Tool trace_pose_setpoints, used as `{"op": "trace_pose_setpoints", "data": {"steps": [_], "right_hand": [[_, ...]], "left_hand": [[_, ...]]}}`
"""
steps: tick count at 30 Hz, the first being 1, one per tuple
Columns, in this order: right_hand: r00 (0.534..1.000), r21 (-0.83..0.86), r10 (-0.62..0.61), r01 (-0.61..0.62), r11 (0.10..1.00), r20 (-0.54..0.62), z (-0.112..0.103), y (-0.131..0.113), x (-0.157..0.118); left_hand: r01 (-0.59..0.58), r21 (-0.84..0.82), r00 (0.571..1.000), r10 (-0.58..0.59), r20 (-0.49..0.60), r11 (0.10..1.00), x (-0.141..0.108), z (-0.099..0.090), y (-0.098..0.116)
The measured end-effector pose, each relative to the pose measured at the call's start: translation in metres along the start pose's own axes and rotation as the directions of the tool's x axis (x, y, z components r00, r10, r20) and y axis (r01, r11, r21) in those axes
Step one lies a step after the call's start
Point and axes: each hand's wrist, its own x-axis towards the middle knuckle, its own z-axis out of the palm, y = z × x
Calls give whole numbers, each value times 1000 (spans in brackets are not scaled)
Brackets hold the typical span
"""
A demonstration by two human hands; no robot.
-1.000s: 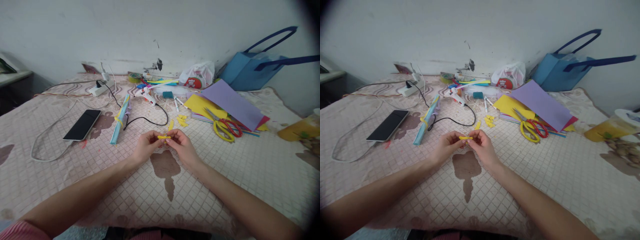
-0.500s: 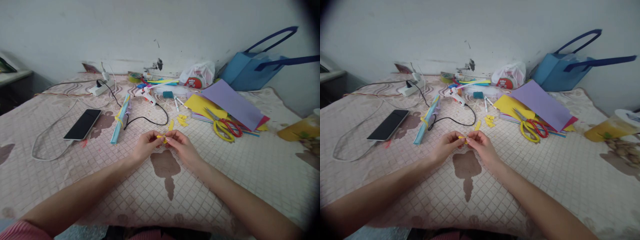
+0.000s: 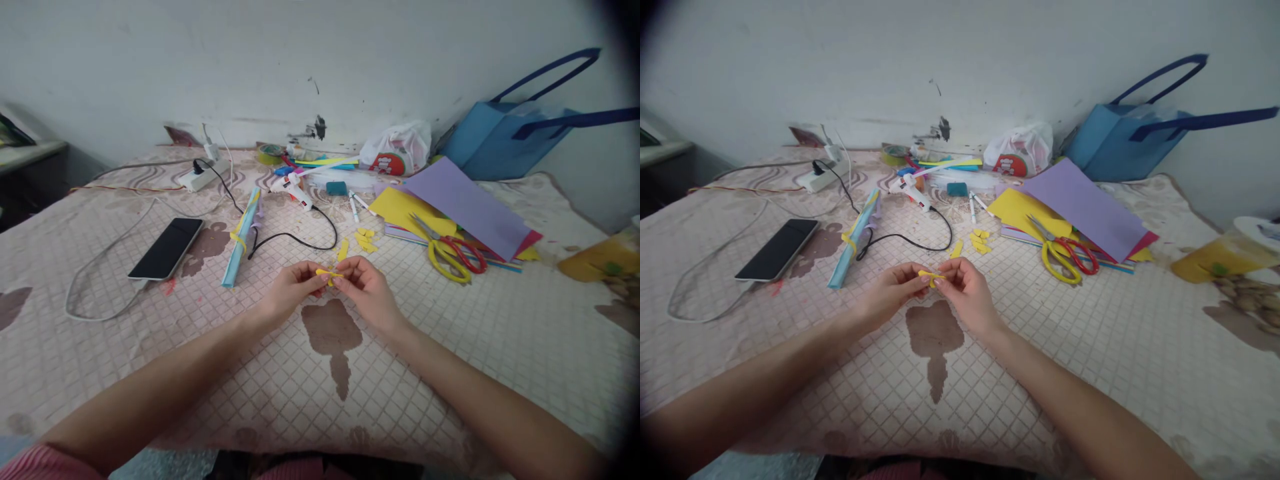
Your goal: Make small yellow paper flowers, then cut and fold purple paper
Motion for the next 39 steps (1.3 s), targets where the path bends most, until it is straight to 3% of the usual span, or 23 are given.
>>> {"op": "trace_pose_setpoints", "data": {"steps": [4, 9, 16, 25, 29, 35, 39], "right_hand": [[998, -73, -65, 65, 995, 13, 1, -3, -2], [999, -22, -13, 14, 1000, 45, -1, -2, -1], [1000, -2, 11, -11, 1000, -16, -1, -4, 1], [998, 57, 56, -57, 997, 32, -4, -3, -1], [999, 37, 50, -51, 998, 19, -2, -6, -2], [996, 106, 72, -77, 991, 53, 0, -5, -5], [995, 81, 74, -79, 994, 64, -1, -3, -4]], "left_hand": [[-68, 91, 997, 70, -15, 994, -1, 1, 4], [-94, 138, 994, 101, -44, 986, -2, 3, 7], [-1, 61, 999, 4, -39, 998, -2, 3, 5], [23, -77, 999, -24, -22, 997, -3, 3, 5], [23, -13, 1000, -23, -7, 1000, -4, 3, 7], [-94, 104, 995, 96, -16, 990, -4, 3, 9], [-77, 166, 997, 79, -11, 983, -4, 3, 8]]}}
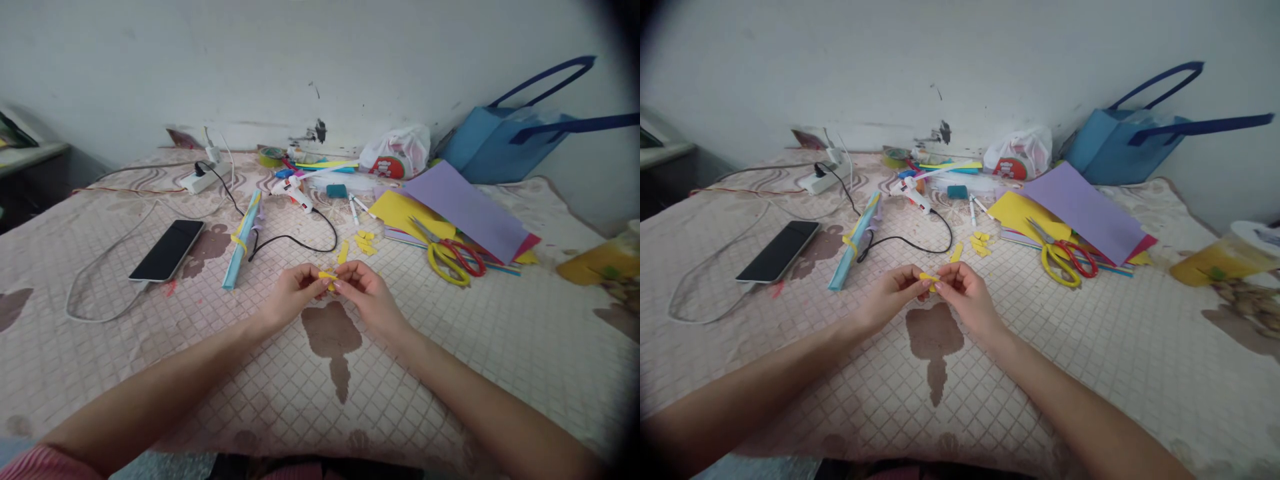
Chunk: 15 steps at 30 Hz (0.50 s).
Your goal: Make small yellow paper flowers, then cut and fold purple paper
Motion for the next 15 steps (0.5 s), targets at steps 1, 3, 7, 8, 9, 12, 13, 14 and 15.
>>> {"op": "trace_pose_setpoints", "data": {"steps": [1, 3, 7, 8, 9, 12, 13, 14, 15], "right_hand": [[1000, -25, -17, 17, 1000, -2, 0, 0, 0], [993, -131, -114, 109, 985, -34, -1, 0, 0], [877, -526, -480, 396, 752, -25, 0, -4, -3], [841, -599, -541, 441, 668, 14, 0, -6, -3], [812, -649, -581, 471, 598, 54, 0, -7, -4], [771, -704, -626, 510, 495, 119, 1, -10, -5], [764, -710, -633, 515, 481, 125, 1, -10, -5], [761, -715, -636, 515, 473, 128, 1, -10, -5], [759, -719, -639, 515, 466, 129, 1, -10, -5]], "left_hand": [[13, 5, 1000, -13, 1, 1000, 0, 0, 0], [35, -2, 999, -35, 5, 999, -1, 1, -1], [60, -63, 998, -61, -24, 996, -1, 4, -2], [60, -79, 997, -64, -37, 995, -1, 4, -2], [61, -91, 997, -65, -48, 994, -1, 5, -2], [56, -88, 997, -61, -52, 995, -1, 5, -3], [53, -77, 997, -57, -49, 996, -1, 4, -3], [48, -65, 998, -51, -48, 997, -1, 4, -2], [42, -52, 998, -45, -50, 998, -1, 4, -2]]}}
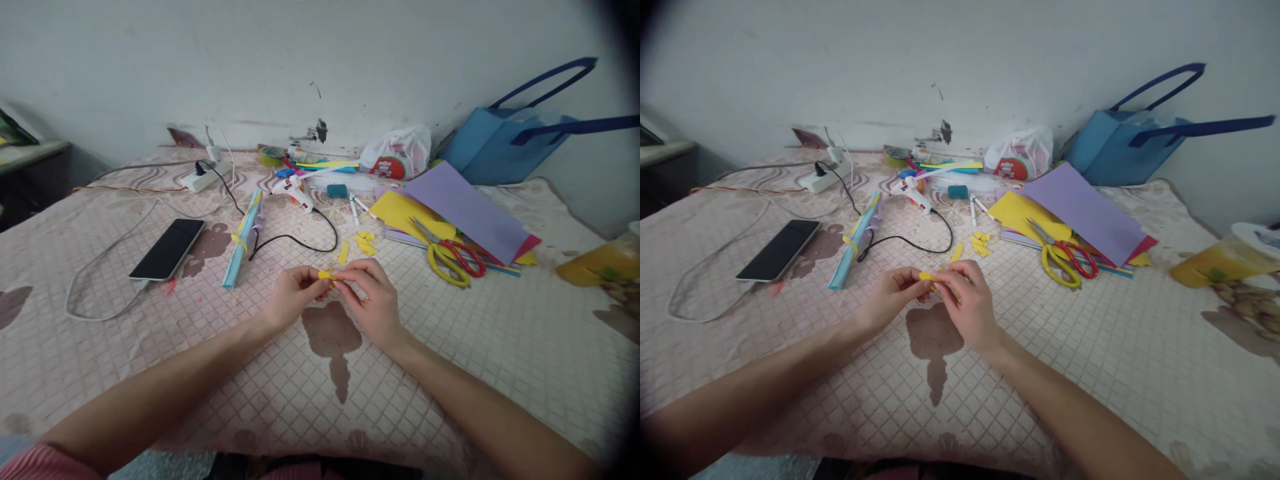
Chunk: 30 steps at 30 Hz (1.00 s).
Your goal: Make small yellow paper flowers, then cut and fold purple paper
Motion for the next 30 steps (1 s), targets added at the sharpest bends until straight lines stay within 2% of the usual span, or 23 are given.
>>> {"op": "trace_pose_setpoints", "data": {"steps": [9, 12, 17, 22, 26, 30], "right_hand": [[1000, 39, 2, -2, 999, 3, -2, 0, 0], [999, 79, 42, -45, 996, 31, -3, 0, 2], [991, 116, 117, -124, 985, 67, -4, 3, 4], [996, 10, 33, -34, 999, 84, -4, 4, 2], [995, -144, -46, 58, 988, 89, -3, 3, 1], [992, -159, -26, 46, 986, 126, -3, 2, 2]], "left_hand": [[-53, 83, 998, 51, 20, 995, -3, 0, 2], [-92, 108, 995, 89, 32, 990, -3, 0, 2], [-164, 244, 986, 163, 27, 956, -5, 0, -1], [-197, 318, 979, 202, 18, 927, -6, 0, -6], [-163, 265, 985, 172, -11, 950, -6, 2, -4], [-58, 98, 998, 58, 9, 993, -5, 4, 1]]}}
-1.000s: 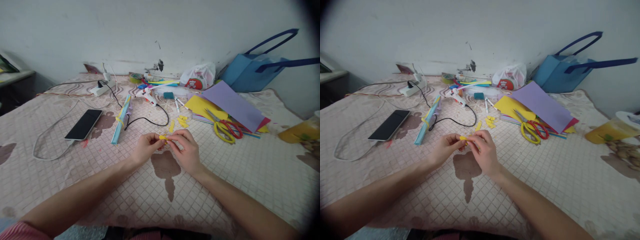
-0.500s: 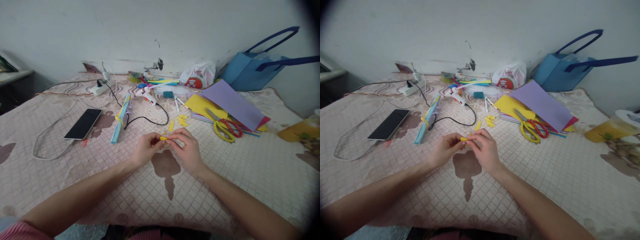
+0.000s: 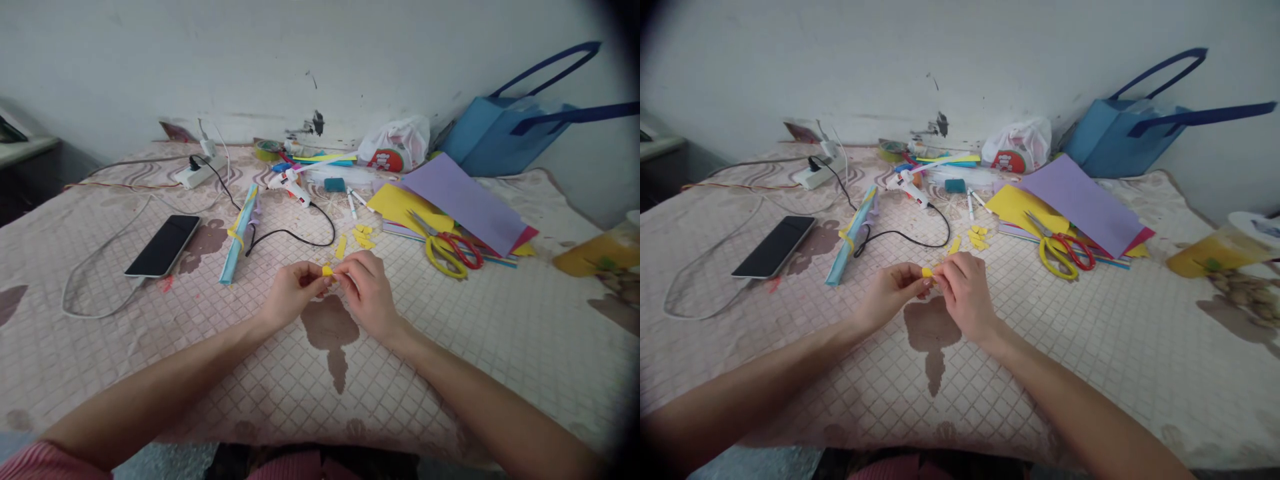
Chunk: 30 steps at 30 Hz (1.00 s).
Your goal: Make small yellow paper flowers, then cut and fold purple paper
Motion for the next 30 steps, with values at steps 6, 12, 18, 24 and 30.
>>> {"op": "trace_pose_setpoints", "data": {"steps": [6, 12, 18, 24, 30], "right_hand": [[974, 333, 208, -226, 916, 88, -2, 3, 4], [939, 424, 302, -345, 838, 167, -6, 10, 6], [935, 410, 269, -345, 844, 233, -7, 9, 6], [907, 524, 278, -412, 746, 316, -3, 9, 5], [899, 504, 278, -422, 754, 338, 0, 12, 4]], "left_hand": [[37, -7, 999, -37, 18, 999, 3, -3, 4], [84, -9, 996, -83, 37, 996, 4, -5, 3], [87, -2, 994, -87, 66, 996, 3, -6, 2], [106, -50, 989, -101, 105, 993, 1, -5, 8], [122, -49, 987, -116, 108, 991, 3, -7, 6]]}}
